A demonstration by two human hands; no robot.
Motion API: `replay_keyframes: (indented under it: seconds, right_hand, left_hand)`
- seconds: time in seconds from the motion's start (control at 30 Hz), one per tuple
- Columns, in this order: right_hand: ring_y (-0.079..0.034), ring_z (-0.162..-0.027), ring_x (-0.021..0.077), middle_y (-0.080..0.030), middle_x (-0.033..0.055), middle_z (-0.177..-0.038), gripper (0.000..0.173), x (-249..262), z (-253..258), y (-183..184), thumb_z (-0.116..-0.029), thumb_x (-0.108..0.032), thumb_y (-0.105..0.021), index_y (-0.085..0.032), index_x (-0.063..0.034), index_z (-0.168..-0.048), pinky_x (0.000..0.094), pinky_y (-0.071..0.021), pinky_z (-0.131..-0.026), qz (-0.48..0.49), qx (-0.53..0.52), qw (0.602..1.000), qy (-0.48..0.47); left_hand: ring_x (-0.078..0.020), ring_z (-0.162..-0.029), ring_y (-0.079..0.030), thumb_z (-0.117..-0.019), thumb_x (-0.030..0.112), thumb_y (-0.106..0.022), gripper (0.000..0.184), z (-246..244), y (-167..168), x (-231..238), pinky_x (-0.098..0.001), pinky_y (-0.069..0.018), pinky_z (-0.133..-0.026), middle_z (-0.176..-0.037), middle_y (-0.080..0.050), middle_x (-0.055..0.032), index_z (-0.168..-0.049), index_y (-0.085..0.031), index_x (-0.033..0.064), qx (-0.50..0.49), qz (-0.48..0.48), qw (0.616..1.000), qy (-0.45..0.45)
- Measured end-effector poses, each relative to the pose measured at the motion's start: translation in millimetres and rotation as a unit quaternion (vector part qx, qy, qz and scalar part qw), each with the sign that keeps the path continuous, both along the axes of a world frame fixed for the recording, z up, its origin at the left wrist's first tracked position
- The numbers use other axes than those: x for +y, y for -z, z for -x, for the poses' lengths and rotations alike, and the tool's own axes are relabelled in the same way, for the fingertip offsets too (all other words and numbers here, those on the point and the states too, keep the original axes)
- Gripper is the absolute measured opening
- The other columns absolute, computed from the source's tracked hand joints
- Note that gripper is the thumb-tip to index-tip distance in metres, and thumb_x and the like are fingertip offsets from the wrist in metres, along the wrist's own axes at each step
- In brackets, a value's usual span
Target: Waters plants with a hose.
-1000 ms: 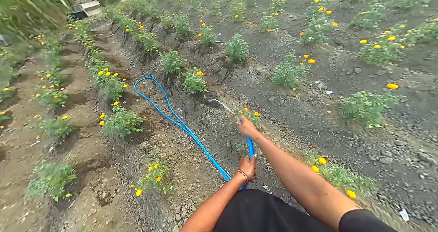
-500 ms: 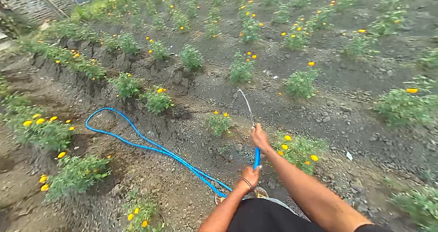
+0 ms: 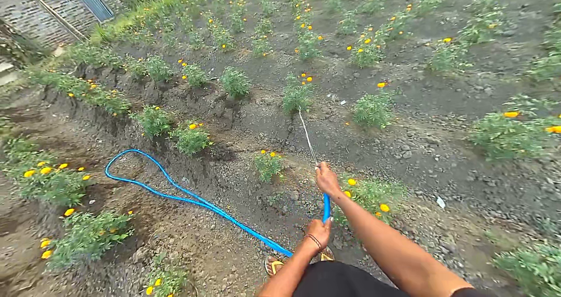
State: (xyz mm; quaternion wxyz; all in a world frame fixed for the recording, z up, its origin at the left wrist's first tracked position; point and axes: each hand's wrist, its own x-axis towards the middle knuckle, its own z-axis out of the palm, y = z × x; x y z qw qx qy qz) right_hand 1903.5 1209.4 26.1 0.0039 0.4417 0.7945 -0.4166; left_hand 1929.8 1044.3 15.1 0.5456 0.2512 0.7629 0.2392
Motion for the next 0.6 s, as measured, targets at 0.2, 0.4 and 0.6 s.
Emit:
replay_keyframes:
  seconds: [0.2,0.4,0.6]
  right_hand:
    - [-0.069,-0.103,0.0380,-0.068,0.0247,-0.111,0.038,38.7,-31.7,8.1,-0.1124,-0.019,-0.033,-0.049,-0.0012,-0.141,0.0521,-0.0526,-0.092,0.011,0.017,0.999,-0.031]
    - [-0.068,-0.107,0.0382,-0.067,0.0247,-0.115,0.037,71.4,-53.7,11.3,-0.1125,-0.019,-0.033,-0.049,-0.0013,-0.141,0.0531,-0.0514,-0.095,0.031,0.028,0.998,-0.037]
    - [-0.067,-0.109,0.0381,-0.067,0.0255,-0.117,0.037,89.0,-62.8,13.7,-0.1131,-0.020,-0.033,-0.049,-0.0004,-0.140,0.0529,-0.0510,-0.096,0.036,0.034,0.997,-0.058]
  left_hand:
    - [-0.0262,-0.069,-0.056,-0.1126,0.047,-0.029,0.062,-37.1,1.2,39.1,-0.0457,-0.0487,-0.070,-0.082,-0.055,-0.0143,-0.098,-0.060,-0.0043,0.007,0.004,1.000,-0.009]
    - [-0.0305,-0.078,-0.059,-0.1127,0.046,-0.029,0.063,-58.9,1.6,69.6,-0.0504,-0.0492,-0.076,-0.087,-0.059,-0.0182,-0.099,-0.062,-0.0054,0.035,0.001,0.999,0.008]
    - [-0.0283,-0.073,-0.057,-0.1128,0.046,-0.027,0.063,-70.6,0.2,87.1,-0.0480,-0.0487,-0.074,-0.083,-0.056,-0.0161,-0.094,-0.060,-0.0045,0.034,0.006,0.999,0.007]
